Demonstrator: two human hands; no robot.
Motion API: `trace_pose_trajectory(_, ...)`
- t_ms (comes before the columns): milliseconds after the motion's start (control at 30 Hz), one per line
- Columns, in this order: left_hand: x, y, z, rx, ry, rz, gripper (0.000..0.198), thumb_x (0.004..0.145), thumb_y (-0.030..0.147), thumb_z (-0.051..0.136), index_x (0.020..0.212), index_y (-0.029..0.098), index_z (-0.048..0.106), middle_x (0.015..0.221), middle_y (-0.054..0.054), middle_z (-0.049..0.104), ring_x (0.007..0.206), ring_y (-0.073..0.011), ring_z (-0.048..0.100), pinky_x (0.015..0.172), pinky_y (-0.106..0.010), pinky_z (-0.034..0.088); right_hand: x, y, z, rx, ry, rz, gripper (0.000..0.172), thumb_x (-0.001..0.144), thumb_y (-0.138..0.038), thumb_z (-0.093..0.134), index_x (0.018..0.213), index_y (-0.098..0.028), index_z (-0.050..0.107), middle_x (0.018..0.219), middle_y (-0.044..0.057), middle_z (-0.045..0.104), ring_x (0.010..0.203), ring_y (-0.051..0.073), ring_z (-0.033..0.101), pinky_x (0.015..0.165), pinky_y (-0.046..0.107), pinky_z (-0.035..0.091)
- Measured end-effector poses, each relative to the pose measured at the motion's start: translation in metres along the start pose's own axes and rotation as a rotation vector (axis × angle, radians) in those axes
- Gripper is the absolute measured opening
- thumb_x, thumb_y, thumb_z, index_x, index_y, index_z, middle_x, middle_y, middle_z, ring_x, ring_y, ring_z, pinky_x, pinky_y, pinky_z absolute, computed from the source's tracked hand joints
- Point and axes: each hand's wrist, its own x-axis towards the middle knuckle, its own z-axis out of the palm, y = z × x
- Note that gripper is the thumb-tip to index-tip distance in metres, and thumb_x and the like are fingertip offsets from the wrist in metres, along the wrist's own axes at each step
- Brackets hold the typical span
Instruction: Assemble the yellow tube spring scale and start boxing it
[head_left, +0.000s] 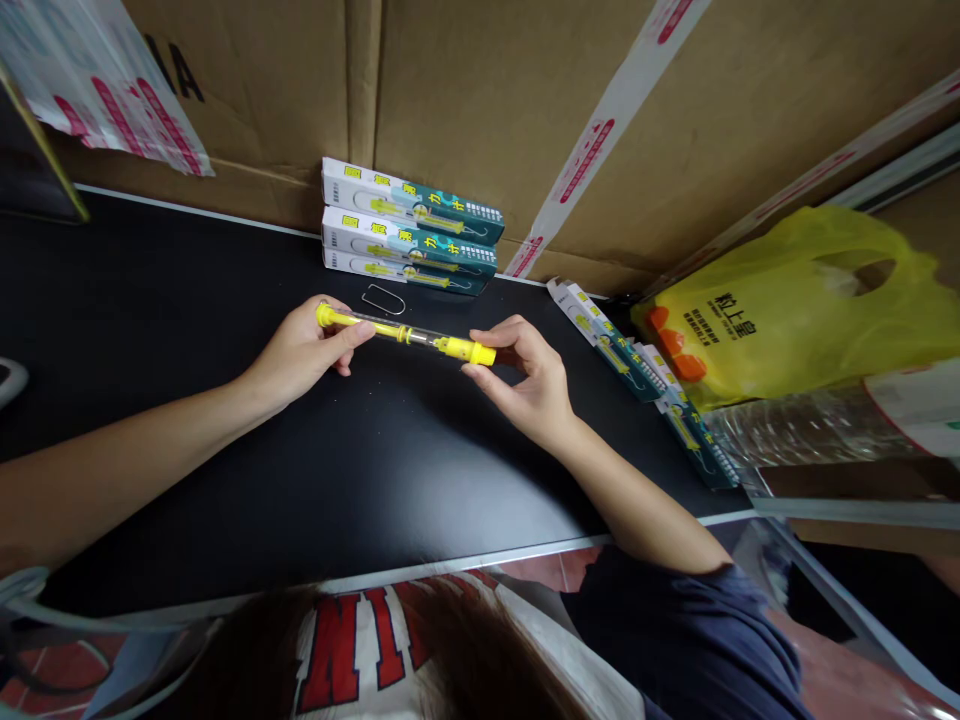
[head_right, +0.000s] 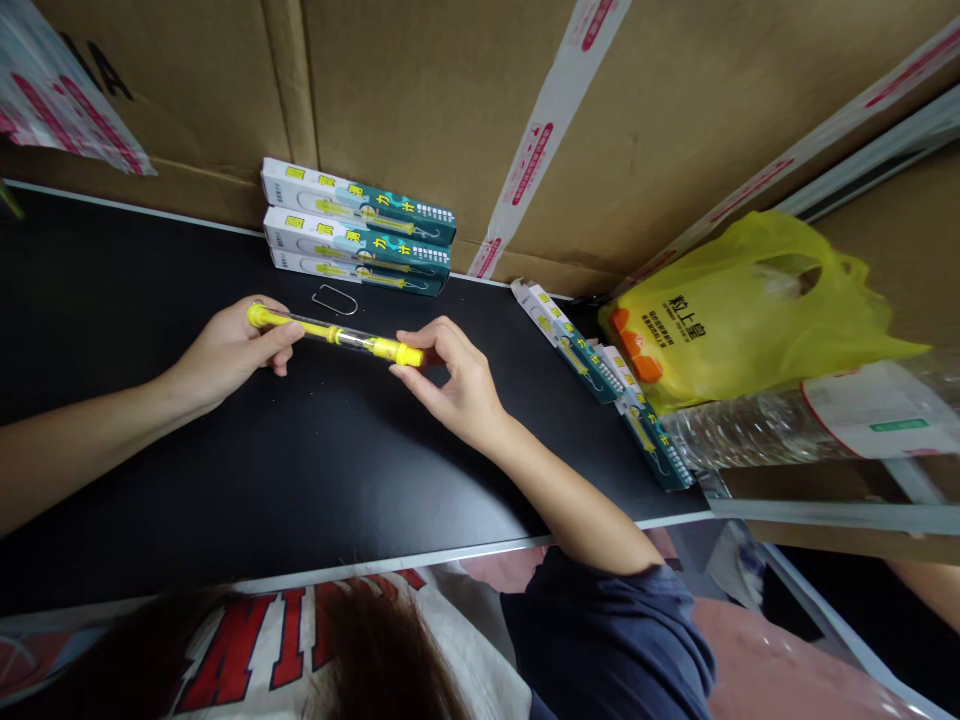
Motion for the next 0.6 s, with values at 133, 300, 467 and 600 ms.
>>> trace_pose_trajectory(133, 0.0000, -0.0006, 0.0002, 0.012, 0.003, 0.008, 0.028, 0.079, 0.022, 0.077, 0.089, 0.020, 0.050, 0.055, 0.009, 0.055, 0.045, -0.0084, 0.052, 0.047, -0.021, 0.048, -0.0037, 0.0024, 0.0025, -0.004, -0.027, 0.059, 0.024, 0.096, -0.041, 0.072, 0.108, -0.022, 0.064, 0.102, 0.008, 0.071, 0.079, 0.019, 0.069, 0.069, 0.036, 0.064)
trace_pose_trajectory(300, 0.0008, -0.0004, -0.0001, 0.020, -0.002, 0.006, 0.028, 0.078, 0.024, 0.076, 0.089, 0.020, 0.050, 0.053, 0.010, 0.054, 0.045, -0.0087, 0.051, 0.047, -0.022, 0.048, -0.0066, 0.0045, 0.0025, -0.035, -0.042, 0.102, 0.029, 0.097, -0.047, 0.069, 0.112, -0.023, 0.062, 0.100, 0.006, 0.072, 0.068, 0.016, 0.065, 0.066, 0.034, 0.062)
trace_pose_trajectory(467, 0.0001, -0.0008, 0.0003, 0.010, -0.001, 0.006, 0.030, 0.077, 0.026, 0.078, 0.089, 0.020, 0.051, 0.055, 0.009, 0.054, 0.046, -0.0087, 0.052, 0.048, -0.022, 0.048, -0.0064, 0.0030, 0.0020, -0.030, -0.054, 0.107, 0.029, 0.097, -0.048, 0.068, 0.112, -0.024, 0.061, 0.099, 0.005, 0.072, 0.066, 0.014, 0.063, 0.062, 0.031, 0.060)
trace_pose_trajectory(600, -0.0020, -0.0009, 0.0008, -0.010, 0.011, 0.017, 0.033, 0.077, 0.028, 0.079, 0.090, 0.021, 0.050, 0.056, 0.010, 0.052, 0.047, -0.0082, 0.052, 0.049, -0.022, 0.048, -0.0048, 0.0027, 0.0004, 0.001, -0.071, 0.141, 0.032, 0.098, -0.048, 0.068, 0.117, -0.025, 0.058, 0.090, 0.001, 0.068, 0.069, 0.014, 0.065, 0.065, 0.030, 0.060)
